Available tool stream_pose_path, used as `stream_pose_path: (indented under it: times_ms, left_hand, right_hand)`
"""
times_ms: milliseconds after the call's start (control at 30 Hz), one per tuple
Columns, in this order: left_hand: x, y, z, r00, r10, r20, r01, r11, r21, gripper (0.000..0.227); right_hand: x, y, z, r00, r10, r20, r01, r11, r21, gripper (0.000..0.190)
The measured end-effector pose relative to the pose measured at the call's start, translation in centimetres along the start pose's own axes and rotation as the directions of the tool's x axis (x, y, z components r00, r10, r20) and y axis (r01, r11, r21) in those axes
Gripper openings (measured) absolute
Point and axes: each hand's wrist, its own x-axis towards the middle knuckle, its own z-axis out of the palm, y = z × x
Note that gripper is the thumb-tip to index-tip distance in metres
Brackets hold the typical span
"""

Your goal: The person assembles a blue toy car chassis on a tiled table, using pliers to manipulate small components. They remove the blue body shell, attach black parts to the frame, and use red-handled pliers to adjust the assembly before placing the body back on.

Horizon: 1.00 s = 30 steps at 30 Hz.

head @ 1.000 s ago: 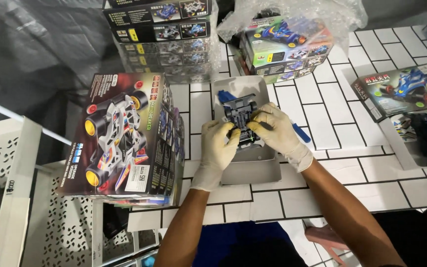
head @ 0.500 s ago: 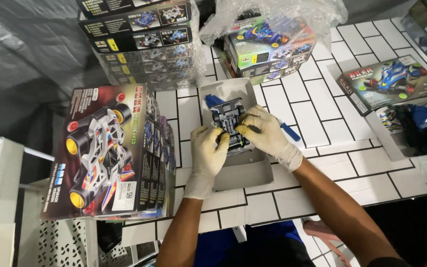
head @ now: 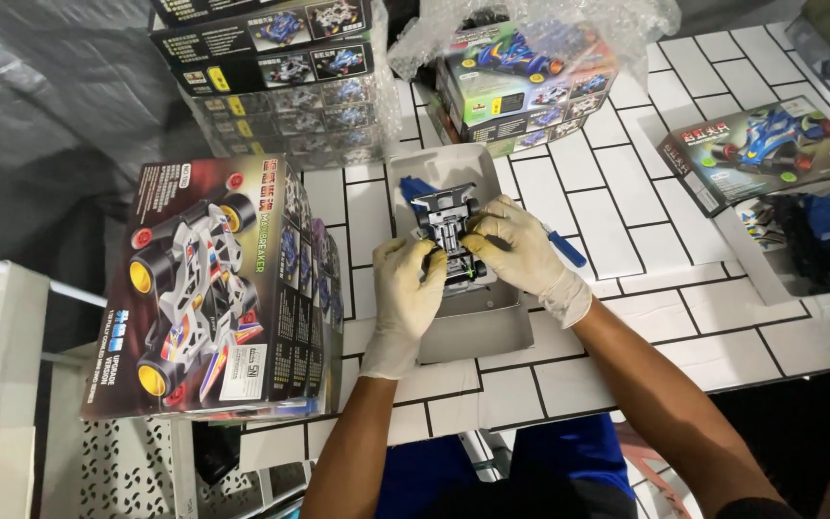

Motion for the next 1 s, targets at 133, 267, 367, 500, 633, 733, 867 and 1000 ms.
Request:
stream_pose_path:
  times_ms: [133, 267, 367, 500, 633, 733, 867, 1000]
  left_hand:
    - [0.0, 0.2, -0.1, 1.000, -0.019, 0.007, 0.019, 0.999, 0.027, 0.018]
    - [0.1, 0.4, -0.3, 0.999, -0.042, 0.025, 0.041, 0.998, 0.057, 0.015]
    - [0.0, 0.1, -0.1, 0.997, -0.059, 0.052, 0.053, 0.993, 0.106, 0.015]
    - [-0.3, 0.7, 0.0, 0.996, -0.082, 0.040, 0.073, 0.978, 0.196, 0.031]
    - [0.3, 1.4, -0.5, 0.995, -0.075, 0.068, 0.061, 0.979, 0.193, 0.036]
    - [0.7, 1.9, -1.0, 0.995, 0.022, 0.092, -0.038, 0.985, 0.170, 0.031]
    - [0.3, 1.0, -0.8, 0.992, 0.080, 0.096, -0.101, 0.965, 0.240, 0.020]
    - [0.2, 0.6, -1.1, 0.992, 0.079, 0.099, -0.105, 0.949, 0.297, 0.020]
  right_hand:
    - [-0.1, 0.3, -0.2, 1.000, -0.014, 0.001, 0.014, 1.000, -0.006, 0.026]
    - [-0.4, 1.1, -0.6, 1.000, 0.018, -0.018, -0.019, 0.999, -0.031, 0.020]
    - [-0.6, 0.8, -1.9, 0.995, 0.101, -0.016, -0.102, 0.993, -0.062, 0.016]
    - [-2.2, -3.3, -4.3, 0.944, 0.327, -0.043, -0.329, 0.940, -0.091, 0.012]
    - [-6.3, -8.6, -6.5, 0.859, 0.503, -0.096, -0.506, 0.862, -0.018, 0.010]
    - [-10.1, -10.3, -7.8, 0.838, 0.530, -0.128, -0.535, 0.845, -0.003, 0.011]
    - [-14.6, -9.7, -8.4, 0.782, 0.571, -0.249, -0.592, 0.806, -0.012, 0.012]
    - [-15.3, -8.7, -8.4, 0.808, 0.530, -0.257, -0.572, 0.811, -0.126, 0.013]
